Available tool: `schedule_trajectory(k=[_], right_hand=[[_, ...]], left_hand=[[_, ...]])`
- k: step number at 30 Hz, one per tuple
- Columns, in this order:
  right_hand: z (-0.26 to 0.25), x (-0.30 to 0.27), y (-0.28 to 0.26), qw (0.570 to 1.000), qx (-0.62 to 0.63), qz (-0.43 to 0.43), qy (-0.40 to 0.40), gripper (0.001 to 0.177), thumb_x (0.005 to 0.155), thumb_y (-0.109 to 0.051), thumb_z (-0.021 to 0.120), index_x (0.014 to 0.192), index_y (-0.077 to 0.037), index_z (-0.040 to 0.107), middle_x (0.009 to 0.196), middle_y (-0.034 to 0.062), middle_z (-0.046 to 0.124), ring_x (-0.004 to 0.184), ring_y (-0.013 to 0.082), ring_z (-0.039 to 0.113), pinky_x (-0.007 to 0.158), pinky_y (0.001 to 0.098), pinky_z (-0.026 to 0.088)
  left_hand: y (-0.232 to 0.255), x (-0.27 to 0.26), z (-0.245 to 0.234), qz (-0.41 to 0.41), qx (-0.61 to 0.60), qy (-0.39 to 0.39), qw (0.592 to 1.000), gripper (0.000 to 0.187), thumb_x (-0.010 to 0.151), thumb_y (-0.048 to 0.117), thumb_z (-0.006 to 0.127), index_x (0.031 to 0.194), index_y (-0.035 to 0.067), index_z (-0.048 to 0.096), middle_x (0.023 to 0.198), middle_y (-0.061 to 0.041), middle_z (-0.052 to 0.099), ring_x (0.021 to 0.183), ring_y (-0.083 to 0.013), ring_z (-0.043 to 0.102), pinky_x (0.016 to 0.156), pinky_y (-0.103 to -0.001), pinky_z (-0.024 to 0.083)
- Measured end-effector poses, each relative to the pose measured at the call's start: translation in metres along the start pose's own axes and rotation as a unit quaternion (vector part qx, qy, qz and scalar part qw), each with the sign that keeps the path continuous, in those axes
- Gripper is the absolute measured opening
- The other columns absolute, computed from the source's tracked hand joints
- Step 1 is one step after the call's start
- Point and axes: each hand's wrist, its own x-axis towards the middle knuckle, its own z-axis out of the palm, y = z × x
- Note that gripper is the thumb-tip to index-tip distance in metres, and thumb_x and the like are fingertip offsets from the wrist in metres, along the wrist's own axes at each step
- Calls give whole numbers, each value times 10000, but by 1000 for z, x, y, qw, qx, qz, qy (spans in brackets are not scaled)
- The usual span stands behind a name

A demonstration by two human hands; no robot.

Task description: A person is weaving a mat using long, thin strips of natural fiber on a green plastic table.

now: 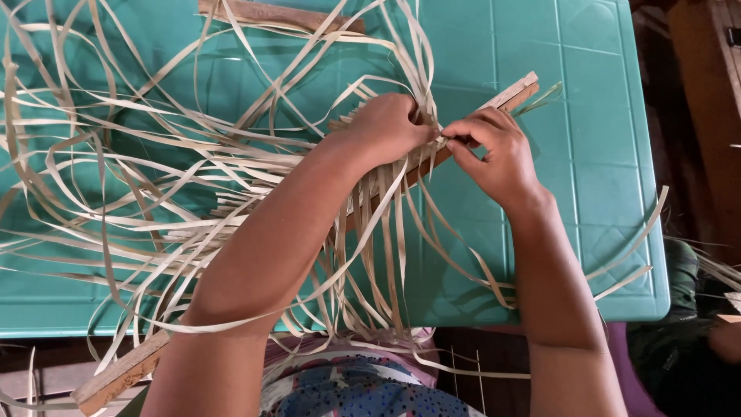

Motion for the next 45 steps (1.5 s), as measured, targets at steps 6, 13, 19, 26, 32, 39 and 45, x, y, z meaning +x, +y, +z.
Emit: schedule_trajectory(k=[6,13,19,26,32,39,45], right_hand=[[3,-2,6,999,-20,-24,12,114,823,-65,723,912,-114,671,798,35,577,694,231,589,651,366,498],[10,-4,4,987,-128,-85,56,129,775,-49,702,879,-119,669,745,7,574,636,199,597,596,333,515],[13,-3,3,965,-217,-126,80,167,746,-24,656,883,-121,657,715,6,550,630,181,606,597,292,535],[15,-7,5,984,-126,-94,88,172,768,24,635,891,-96,647,704,29,565,620,221,599,575,341,533],[9,-5,-12,997,42,-19,59,222,801,119,595,921,-55,663,824,104,615,695,279,632,635,359,535],[0,-2,-12,991,126,34,23,243,822,164,560,934,-15,680,861,118,603,729,247,682,654,346,540],[15,-6,-2,997,50,20,54,103,843,-5,743,919,-41,683,789,87,575,669,229,616,617,341,511]], left_hand=[[8,-13,-16,-21,-28,-27,999,396,757,471,593,659,92,529,629,-49,499,658,-226,568,618,-351,448],[13,-15,-14,-15,20,-66,997,451,703,443,681,869,25,646,821,-125,624,895,-338,653,745,-413,508],[14,-15,-13,-26,25,-74,997,468,716,457,690,943,48,658,896,-104,646,952,-321,649,795,-415,517],[13,-16,-13,-30,1,-77,997,463,712,435,701,976,56,661,935,-100,649,993,-324,640,830,-416,510],[6,-13,-10,-28,-20,-80,996,451,701,409,716,962,46,657,943,-112,649,1003,-331,637,840,-423,508],[3,-8,-5,9,-26,-43,999,425,688,403,763,893,44,664,870,-104,649,931,-336,653,784,-419,519],[3,-9,-3,11,-35,-36,999,429,658,383,795,883,38,672,842,-103,647,899,-312,658,763,-393,520]])
